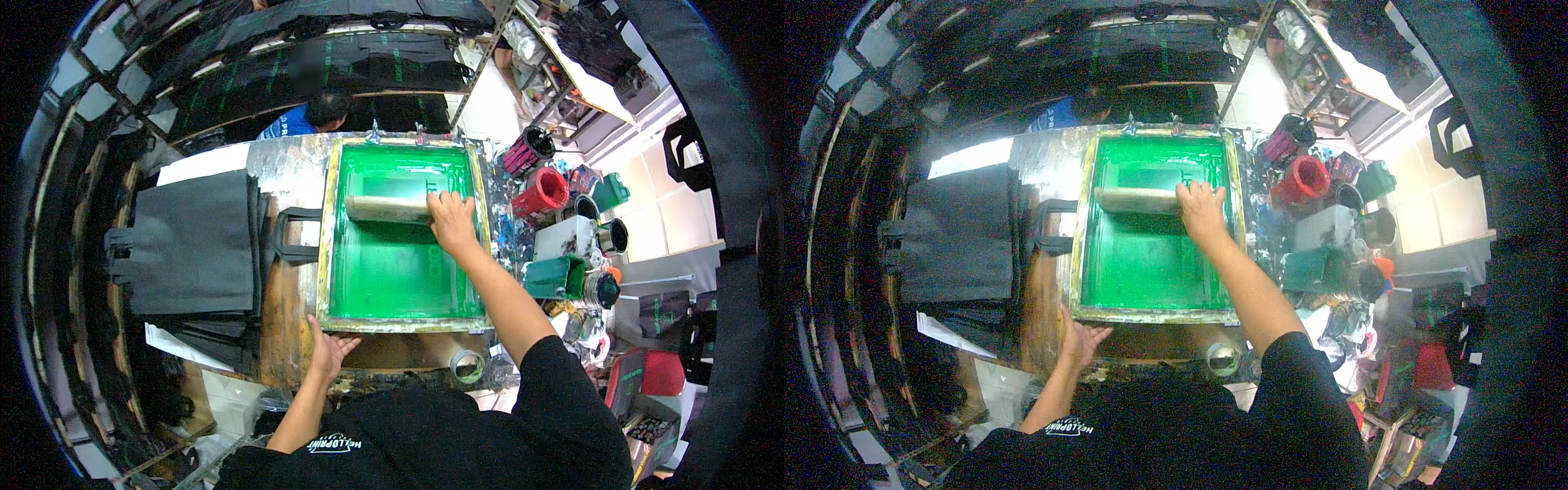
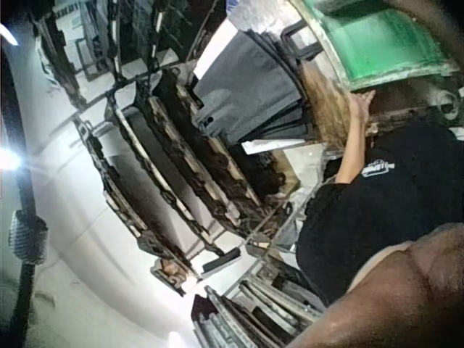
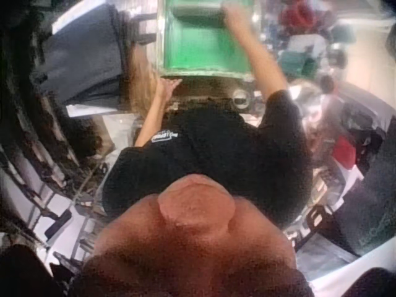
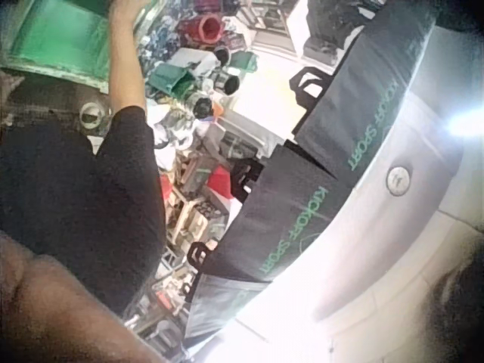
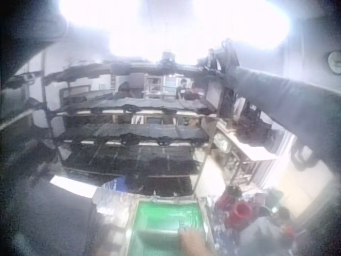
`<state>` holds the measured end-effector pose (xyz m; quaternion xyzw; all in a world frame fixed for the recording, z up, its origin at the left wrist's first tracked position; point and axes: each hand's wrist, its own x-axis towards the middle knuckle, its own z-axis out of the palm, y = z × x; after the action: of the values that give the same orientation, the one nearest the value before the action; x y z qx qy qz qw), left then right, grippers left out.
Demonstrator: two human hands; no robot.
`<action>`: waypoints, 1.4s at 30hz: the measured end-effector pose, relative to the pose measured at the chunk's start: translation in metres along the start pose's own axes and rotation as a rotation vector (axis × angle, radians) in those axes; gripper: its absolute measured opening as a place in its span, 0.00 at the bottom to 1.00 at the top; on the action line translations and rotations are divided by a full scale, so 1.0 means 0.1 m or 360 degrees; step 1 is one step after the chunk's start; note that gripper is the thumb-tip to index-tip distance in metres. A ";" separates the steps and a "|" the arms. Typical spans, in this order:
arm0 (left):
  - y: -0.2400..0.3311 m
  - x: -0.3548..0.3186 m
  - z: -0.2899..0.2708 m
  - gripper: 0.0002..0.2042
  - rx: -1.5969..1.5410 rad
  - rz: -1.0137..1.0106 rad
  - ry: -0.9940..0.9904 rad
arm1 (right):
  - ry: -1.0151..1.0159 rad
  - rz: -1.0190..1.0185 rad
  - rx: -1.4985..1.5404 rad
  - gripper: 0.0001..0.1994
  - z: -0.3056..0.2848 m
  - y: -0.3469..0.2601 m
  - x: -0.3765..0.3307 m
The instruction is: The person performs screen printing on black tote bags using a green ink-filled screen and a squeegee. They repeatedly pull the squeegee across the screen to transfer the design onto the bags, then lift the screen to reveal the printed logo. Another person in the background assists by moving the printed bags to a drying rack.
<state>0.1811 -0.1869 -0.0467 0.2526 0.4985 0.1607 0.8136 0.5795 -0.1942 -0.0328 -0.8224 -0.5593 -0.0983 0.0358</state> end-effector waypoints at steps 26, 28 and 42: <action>1.51 1.18 1.07 0.25 0.2248 0.1634 0.0135 | 0.0217 -0.0022 -0.0135 0.18 0.59 0.52 1.33; 1.87 1.62 1.47 0.29 0.2360 0.2220 0.0138 | 0.0289 -0.0036 -0.0167 0.18 0.62 0.42 1.30; 1.96 2.60 1.96 0.27 0.2862 0.2132 0.0432 | 0.0225 -0.0126 -0.0118 0.12 0.49 0.41 1.09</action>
<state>0.4715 0.0580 -0.0508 0.9434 0.2815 0.1735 0.0253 0.6621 -0.1019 -0.0571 -0.7914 -0.5833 -0.1781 0.0409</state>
